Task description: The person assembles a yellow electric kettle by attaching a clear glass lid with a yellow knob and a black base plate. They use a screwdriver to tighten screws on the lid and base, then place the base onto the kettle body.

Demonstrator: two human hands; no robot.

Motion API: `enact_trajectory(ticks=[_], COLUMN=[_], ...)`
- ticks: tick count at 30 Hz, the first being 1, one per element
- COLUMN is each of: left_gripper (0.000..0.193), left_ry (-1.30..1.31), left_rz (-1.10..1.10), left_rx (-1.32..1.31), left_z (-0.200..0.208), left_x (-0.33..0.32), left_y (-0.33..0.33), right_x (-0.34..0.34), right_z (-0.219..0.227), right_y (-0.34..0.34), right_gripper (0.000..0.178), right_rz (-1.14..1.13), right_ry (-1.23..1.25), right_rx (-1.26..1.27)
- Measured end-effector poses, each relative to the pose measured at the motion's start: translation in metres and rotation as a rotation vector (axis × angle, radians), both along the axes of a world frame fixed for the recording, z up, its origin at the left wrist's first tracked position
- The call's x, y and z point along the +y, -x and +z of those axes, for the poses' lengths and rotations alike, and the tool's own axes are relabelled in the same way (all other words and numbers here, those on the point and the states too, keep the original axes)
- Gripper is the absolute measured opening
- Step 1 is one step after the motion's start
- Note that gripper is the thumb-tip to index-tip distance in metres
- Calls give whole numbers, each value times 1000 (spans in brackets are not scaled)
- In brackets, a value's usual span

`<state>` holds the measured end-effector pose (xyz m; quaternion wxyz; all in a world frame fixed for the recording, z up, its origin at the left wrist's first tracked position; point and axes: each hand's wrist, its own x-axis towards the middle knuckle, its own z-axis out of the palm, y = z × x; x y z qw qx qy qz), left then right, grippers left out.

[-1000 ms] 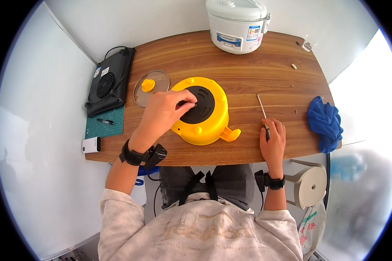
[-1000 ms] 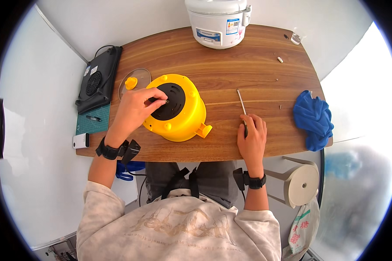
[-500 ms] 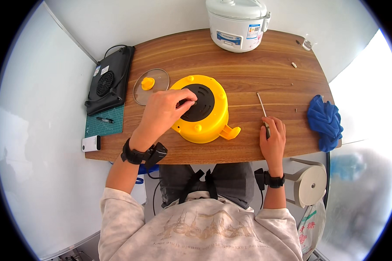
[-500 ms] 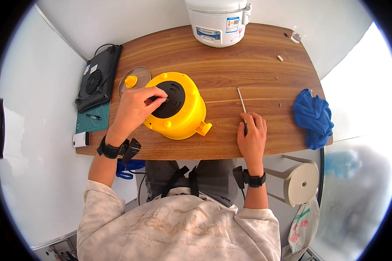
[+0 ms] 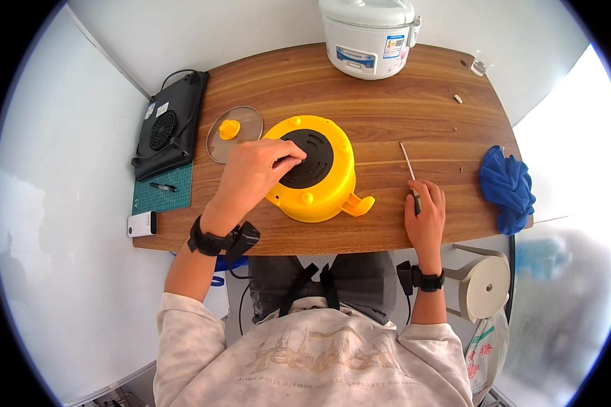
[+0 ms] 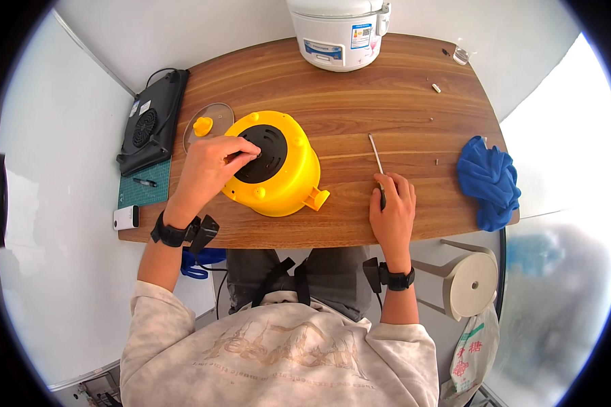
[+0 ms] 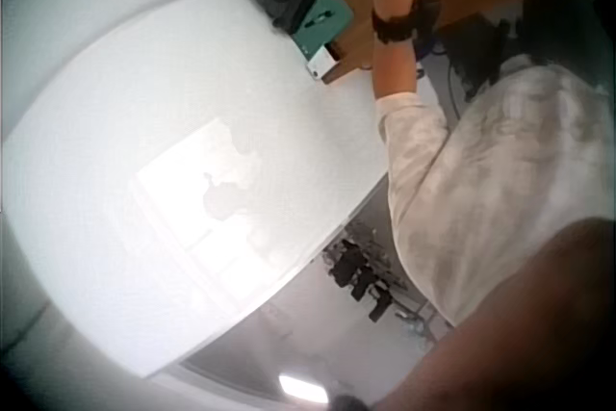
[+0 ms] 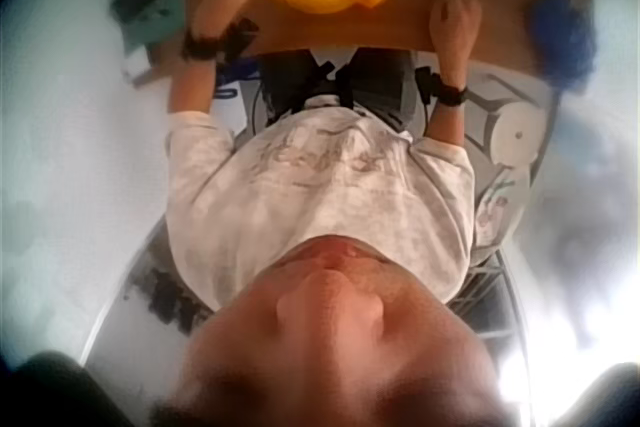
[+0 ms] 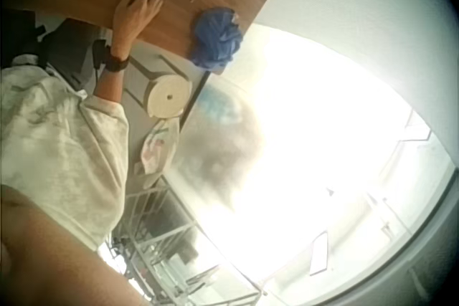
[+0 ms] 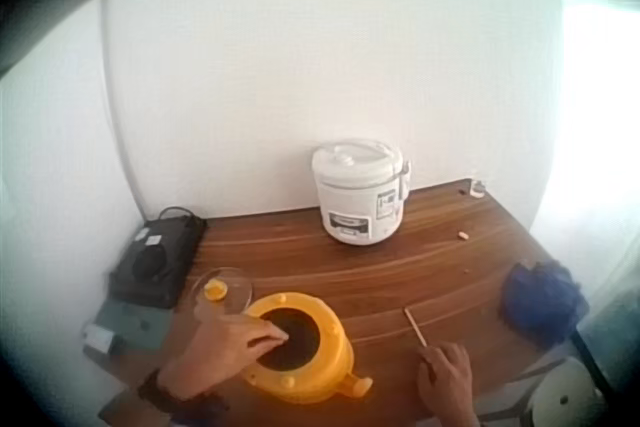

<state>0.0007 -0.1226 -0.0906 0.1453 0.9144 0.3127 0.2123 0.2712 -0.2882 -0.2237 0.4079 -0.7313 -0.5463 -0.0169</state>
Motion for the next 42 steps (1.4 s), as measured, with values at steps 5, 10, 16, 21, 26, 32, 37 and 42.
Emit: enact_trajectory(ticks=[5,10,16,21,26,32,37,42], left_gripper=[15,16,16,18,21,19,21,25], left_ry=[-5,-49,-72,-50,-68,-7,54,192], left_rz=[-25,-66,-62,-59,-106,-84,-70,27], left_rx=[19,14,47,79,119,111,99,81], left_z=[4,3,2,3,5,7,10,19], left_x=[0,-1,0,0,1,1,3,-4], left_y=[1,1,0,1,5,4,5,0], right_x=[0,0,0,0,0,0,1,0], right_z=[0,-1,0,0,1,0,0,-1], right_y=[0,0,0,0,0,-1,-1,-2], right_gripper=[23,23,23,23,23,24,25,25], right_rz=[-6,-6,-1,-3,-1,-1,-5,1], right_ry=[7,7,4,7,1,-6,-4,-19], right_rx=[-11,-1,1,1,-2,-2,4,-1])
